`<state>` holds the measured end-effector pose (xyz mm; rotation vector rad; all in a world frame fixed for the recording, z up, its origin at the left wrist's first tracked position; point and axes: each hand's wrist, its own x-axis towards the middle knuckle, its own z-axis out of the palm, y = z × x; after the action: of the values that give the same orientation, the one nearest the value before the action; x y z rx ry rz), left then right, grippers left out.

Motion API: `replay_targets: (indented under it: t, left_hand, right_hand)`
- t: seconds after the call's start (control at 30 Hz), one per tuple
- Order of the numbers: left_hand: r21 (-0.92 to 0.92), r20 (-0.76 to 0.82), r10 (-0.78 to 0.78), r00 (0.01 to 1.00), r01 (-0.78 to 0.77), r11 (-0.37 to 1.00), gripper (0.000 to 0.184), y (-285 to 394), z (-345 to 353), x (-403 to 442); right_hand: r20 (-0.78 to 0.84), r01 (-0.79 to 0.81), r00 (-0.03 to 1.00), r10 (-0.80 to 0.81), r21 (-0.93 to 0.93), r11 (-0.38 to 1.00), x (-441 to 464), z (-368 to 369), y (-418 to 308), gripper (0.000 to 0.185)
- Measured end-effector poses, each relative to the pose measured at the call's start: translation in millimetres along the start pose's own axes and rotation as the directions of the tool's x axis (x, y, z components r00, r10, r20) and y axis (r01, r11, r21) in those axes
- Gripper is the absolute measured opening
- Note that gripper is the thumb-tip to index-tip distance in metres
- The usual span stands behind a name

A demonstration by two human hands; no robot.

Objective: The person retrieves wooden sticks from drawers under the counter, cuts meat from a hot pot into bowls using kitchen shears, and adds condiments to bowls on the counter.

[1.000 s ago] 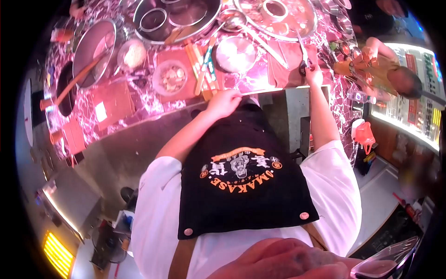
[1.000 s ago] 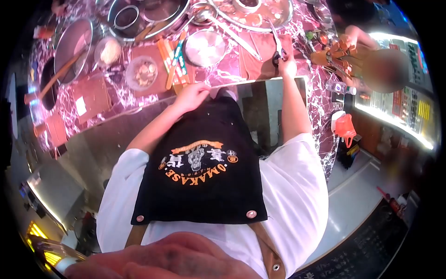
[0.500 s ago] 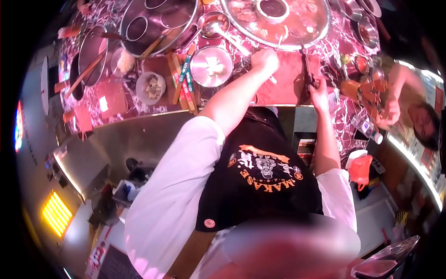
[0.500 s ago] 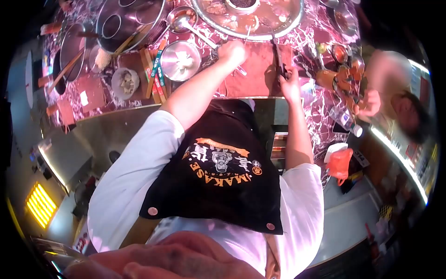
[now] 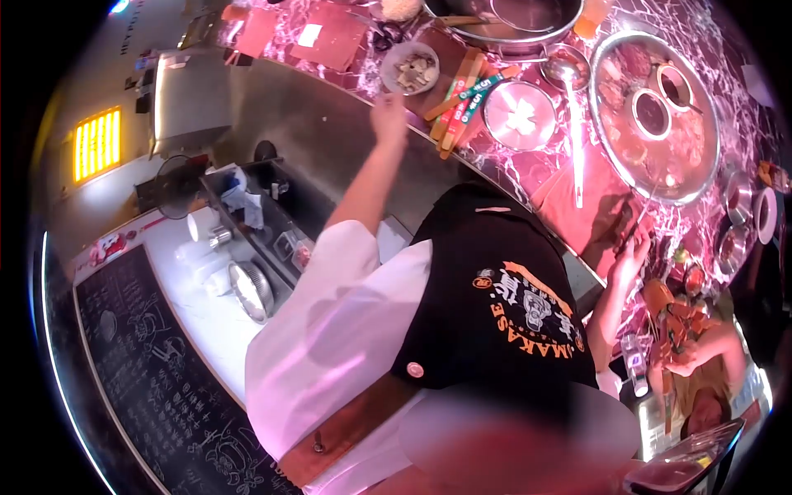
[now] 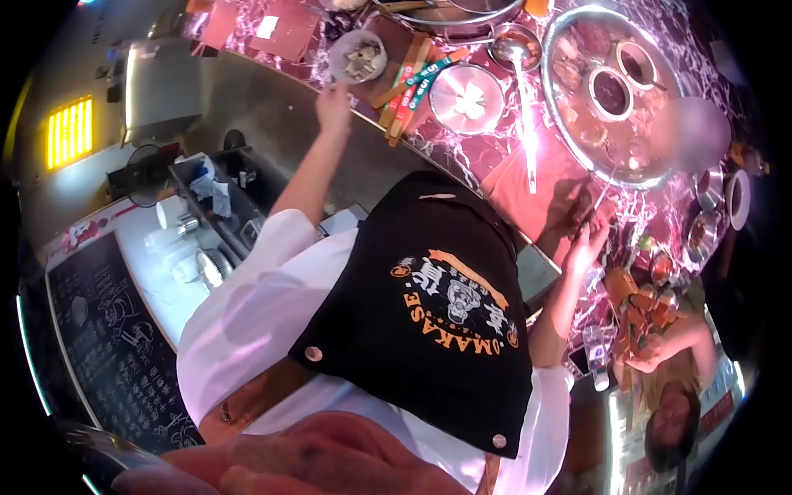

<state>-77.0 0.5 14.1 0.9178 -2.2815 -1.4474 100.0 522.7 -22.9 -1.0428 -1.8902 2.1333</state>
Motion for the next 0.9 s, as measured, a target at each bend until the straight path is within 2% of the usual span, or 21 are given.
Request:
replay_targets:
  t: [0.07,0.1,0.13,0.17,0.2,0.23,0.27,0.4,0.43,0.47,0.53,0.57,0.6,0.63,0.67,0.7,0.73,0.77,0.83,0.87,0.9]
  left_hand:
    - [0.188,0.005,-0.142,0.99,0.139,0.972,0.027,-10,-15,28]
    - [-0.091,0.103,-0.174,0.979,0.183,0.979,0.027,-35,-14,45]
    - [-0.026,0.081,-0.15,0.985,0.152,0.988,0.026,-37,-6,54]
    - [-0.061,0.137,-0.11,0.984,0.119,0.991,0.025,-51,0,69]
    - [0.043,0.149,-0.136,0.979,0.131,0.991,0.024,-71,0,92]
    - [0.033,0.168,-0.101,0.981,0.097,0.995,0.027,-53,-5,86]
    - [0.169,0.091,-0.063,0.994,0.047,0.984,0.029,-63,-6,100]
    - [0.115,0.235,0.255,0.938,-0.288,0.951,0.029,-6,-34,92]
    - [0.208,0.306,0.128,0.943,-0.197,0.958,0.019,33,-38,74]
    - [0.205,0.322,0.133,0.937,-0.206,0.957,0.019,65,-29,55]
    - [0.185,0.609,0.179,0.773,-0.358,0.915,0.016,106,-12,16]
    - [-0.132,0.696,0.254,0.672,-0.228,0.965,0.016,88,11,7]
    - [-0.414,0.741,0.358,0.568,-0.034,0.91,0.015,71,40,-4]
    - [-0.025,0.801,0.227,0.554,-0.349,0.937,0.018,115,59,-49]
    - [-0.158,0.861,0.29,0.419,-0.321,0.934,0.018,111,83,-74]
    - [-0.203,0.881,0.353,0.314,-0.422,0.884,0.02,94,116,-92]
    - [-0.142,0.937,0.253,0.24,-0.399,0.906,0.022,102,139,-119]
    - [-0.13,0.959,0.211,0.187,-0.372,0.919,0.022,105,158,-143]
    - [-0.147,0.964,0.238,0.116,-0.512,0.846,0.023,72,206,-174]
    - [-0.189,0.955,0.282,0.094,-0.538,0.821,0.027,64,217,-187]
    - [-0.138,0.97,0.222,0.097,-0.528,0.838,0.029,51,229,-197]
  right_hand:
    - [-0.029,0.042,0.998,-0.048,-0.198,0.979,-4,14,-19,0.037]
    - [0.068,0.127,0.991,-0.113,-0.26,0.957,7,3,-6,0.039]
    - [0.099,0.165,0.985,-0.142,-0.287,0.944,12,0,-4,0.04]
    - [-0.005,-0.031,1.0,0.031,-0.253,0.967,1,16,-28,0.04]
    - [0.042,0.1,0.995,-0.091,-0.302,0.948,7,10,-14,0.039]
    - [0.028,0.076,0.997,-0.071,-0.269,0.96,6,10,-15,0.038]
    - [0.009,-0.007,1.0,0.011,-0.353,0.936,-5,16,-36,0.037]
    - [-0.101,-0.029,0.994,-0.04,-0.599,0.8,-41,23,-71,0.039]
    - [-0.102,0.002,0.992,-0.071,-0.562,0.827,-41,11,-56,0.039]
    - [-0.12,-0.008,0.99,-0.071,-0.559,0.829,-44,8,-54,0.039]
    - [-0.133,0.003,0.986,-0.096,-0.568,0.823,-49,5,-53,0.04]
    - [-0.154,-0.028,0.984,-0.087,-0.623,0.782,-48,4,-54,0.042]
    - [-0.177,-0.06,0.981,-0.082,-0.675,0.736,-44,2,-58,0.045]
    - [-0.162,-0.046,0.982,-0.097,-0.707,0.706,-39,-1,-63,0.046]
    - [-0.146,-0.036,0.983,-0.108,-0.739,0.673,-35,-4,-70,0.048]
    - [-0.144,-0.015,0.974,-0.172,-0.808,0.589,-31,-5,-81,0.051]
    - [-0.158,-0.046,0.976,-0.152,-0.828,0.559,-25,-5,-93,0.053]
    - [-0.165,-0.068,0.974,-0.152,-0.863,0.501,-15,-9,-98,0.053]
    - [-0.184,-0.124,0.973,-0.139,-0.925,0.359,0,-12,-116,0.056]
    - [-0.202,-0.172,0.976,-0.076,-0.942,0.288,10,-12,-124,0.057]
    - [-0.226,-0.212,0.974,-0.031,-0.946,0.245,19,-12,-129,0.057]
